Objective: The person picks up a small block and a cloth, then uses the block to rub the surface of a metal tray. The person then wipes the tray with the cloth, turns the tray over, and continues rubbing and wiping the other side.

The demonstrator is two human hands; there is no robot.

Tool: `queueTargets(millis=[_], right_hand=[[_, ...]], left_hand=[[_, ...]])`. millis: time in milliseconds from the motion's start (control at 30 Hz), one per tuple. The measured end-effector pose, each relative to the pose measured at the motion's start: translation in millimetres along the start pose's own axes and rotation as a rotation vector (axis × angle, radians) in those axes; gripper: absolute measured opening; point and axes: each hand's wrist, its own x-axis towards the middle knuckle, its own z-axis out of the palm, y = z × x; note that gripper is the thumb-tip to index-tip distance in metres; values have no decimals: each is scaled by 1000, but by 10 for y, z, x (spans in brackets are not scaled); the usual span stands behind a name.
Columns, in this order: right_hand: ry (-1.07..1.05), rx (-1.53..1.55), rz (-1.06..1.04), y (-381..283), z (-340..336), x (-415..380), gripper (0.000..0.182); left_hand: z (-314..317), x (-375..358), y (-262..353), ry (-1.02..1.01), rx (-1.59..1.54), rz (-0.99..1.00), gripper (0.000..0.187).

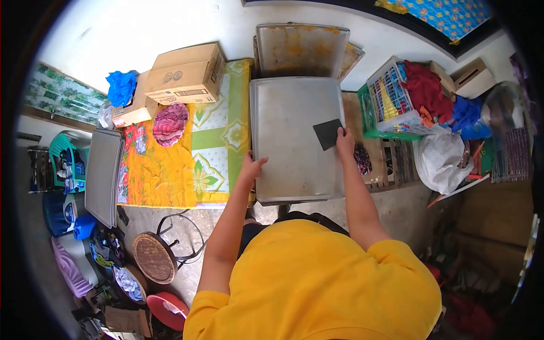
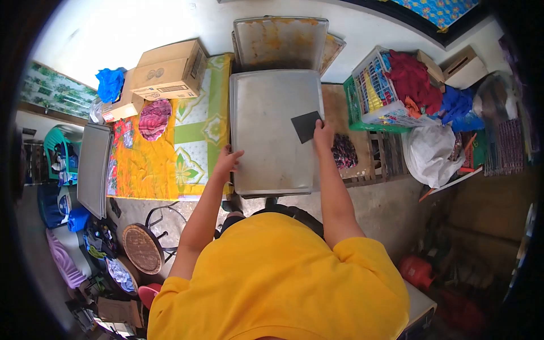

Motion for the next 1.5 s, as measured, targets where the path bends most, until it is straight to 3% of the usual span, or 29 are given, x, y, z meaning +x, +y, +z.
queueTargets(millis=[133,233,267,367,467,633,867,967,1100,1233,1367,1400,1500], right_hand=[[-16,29,-7,-121,-127,4,44],[-38,138,7,-32,-158,53,44],[-36,195,-3,9,-145,38,43],[-99,412,69,-144,-98,-240,36],[-112,588,144,-143,126,-580,36],[-126,761,278,-686,412,-1744,29],[-508,647,192,-811,1159,-3160,27],[-741,536,350,-1322,1266,-3699,26],[-860,526,351,-1631,1538,-4052,32],[-960,177,226,-1937,1587,-4043,34],[-843,337,127,-2016,1755,-3816,42],[-791,370,11,-2061,1831,-3720,48],[-820,419,65,-2337,1904,-3500,48]], left_hand=[[-64,-66,30,-27,-4,-50,86],[-112,-215,87,-21,-10,-49,78],[-118,-7,-179,-51,-84,52,65],[-251,59,-282,55,-142,231,59],[-401,-176,-88,454,18,541,52],[-1243,-427,169,568,289,398,40],[-2770,-564,-156,670,407,465,33],[-3487,-449,-470,670,452,452,35],[-4283,-146,-845,613,502,352,37],[-4749,101,-1011,565,565,281,38],[-4978,464,-1125,528,590,242,38],[-5014,589,-1191,530,587,244,39],[-5029,891,-1240,504,528,260,40]])
